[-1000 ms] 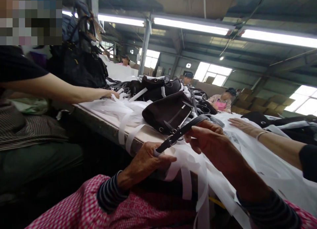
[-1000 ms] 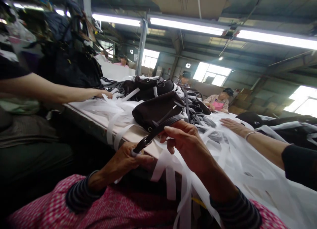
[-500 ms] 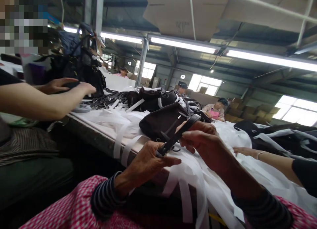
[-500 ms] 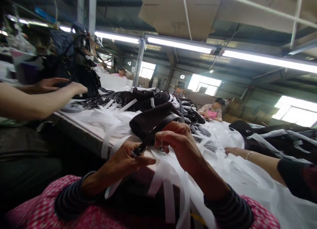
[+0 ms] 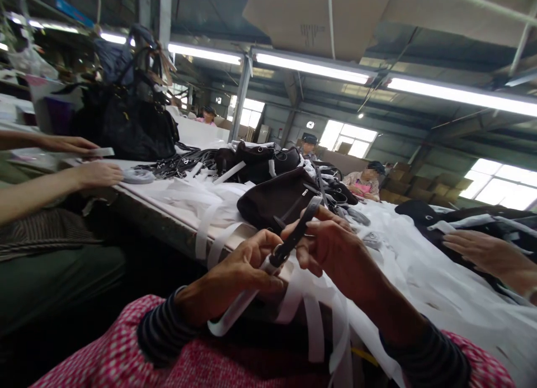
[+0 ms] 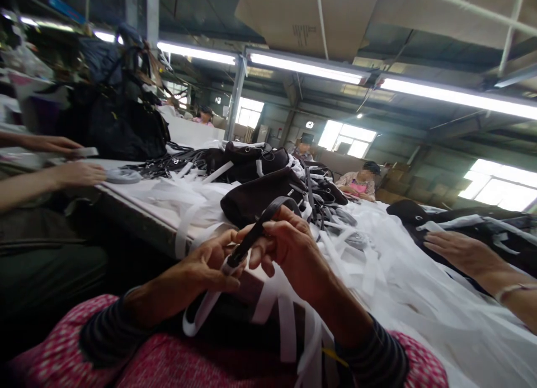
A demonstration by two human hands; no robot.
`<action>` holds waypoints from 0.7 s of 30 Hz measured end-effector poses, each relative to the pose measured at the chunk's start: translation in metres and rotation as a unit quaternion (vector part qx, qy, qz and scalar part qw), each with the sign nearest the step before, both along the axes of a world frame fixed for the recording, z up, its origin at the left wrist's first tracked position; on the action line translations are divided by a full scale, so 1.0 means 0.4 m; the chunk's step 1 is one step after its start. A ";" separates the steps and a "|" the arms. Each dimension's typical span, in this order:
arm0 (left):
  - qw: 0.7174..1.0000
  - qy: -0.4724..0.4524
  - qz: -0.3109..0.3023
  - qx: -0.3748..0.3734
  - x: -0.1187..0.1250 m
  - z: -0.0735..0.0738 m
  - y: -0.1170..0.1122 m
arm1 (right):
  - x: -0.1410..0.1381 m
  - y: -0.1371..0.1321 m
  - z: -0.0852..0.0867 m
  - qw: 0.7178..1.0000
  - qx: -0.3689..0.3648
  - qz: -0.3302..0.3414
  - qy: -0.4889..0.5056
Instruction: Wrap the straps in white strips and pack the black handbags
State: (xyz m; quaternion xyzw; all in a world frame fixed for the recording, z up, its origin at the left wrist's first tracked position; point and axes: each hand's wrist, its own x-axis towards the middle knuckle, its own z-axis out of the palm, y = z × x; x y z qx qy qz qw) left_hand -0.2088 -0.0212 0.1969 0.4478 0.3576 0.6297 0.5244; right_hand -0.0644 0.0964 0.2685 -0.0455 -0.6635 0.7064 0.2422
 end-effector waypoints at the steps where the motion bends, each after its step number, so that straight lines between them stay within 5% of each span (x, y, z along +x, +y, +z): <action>1: 1.000 -0.013 -0.018 0.003 -0.003 -0.010 -0.003 | 0.004 0.001 -0.005 1.000 -0.007 0.010 -0.001; 10: 0.971 0.230 -0.058 -0.001 -0.017 -0.073 -0.017 | 0.036 0.009 -0.040 1.000 0.001 0.022 -0.021; 15: 0.988 0.103 -0.102 -0.049 0.000 -0.104 -0.019 | 0.042 0.019 -0.043 0.999 0.009 0.024 -0.032; 21: 0.976 -0.012 -0.190 -0.102 0.009 -0.124 -0.008 | 0.045 0.027 -0.049 0.997 0.010 0.063 -0.030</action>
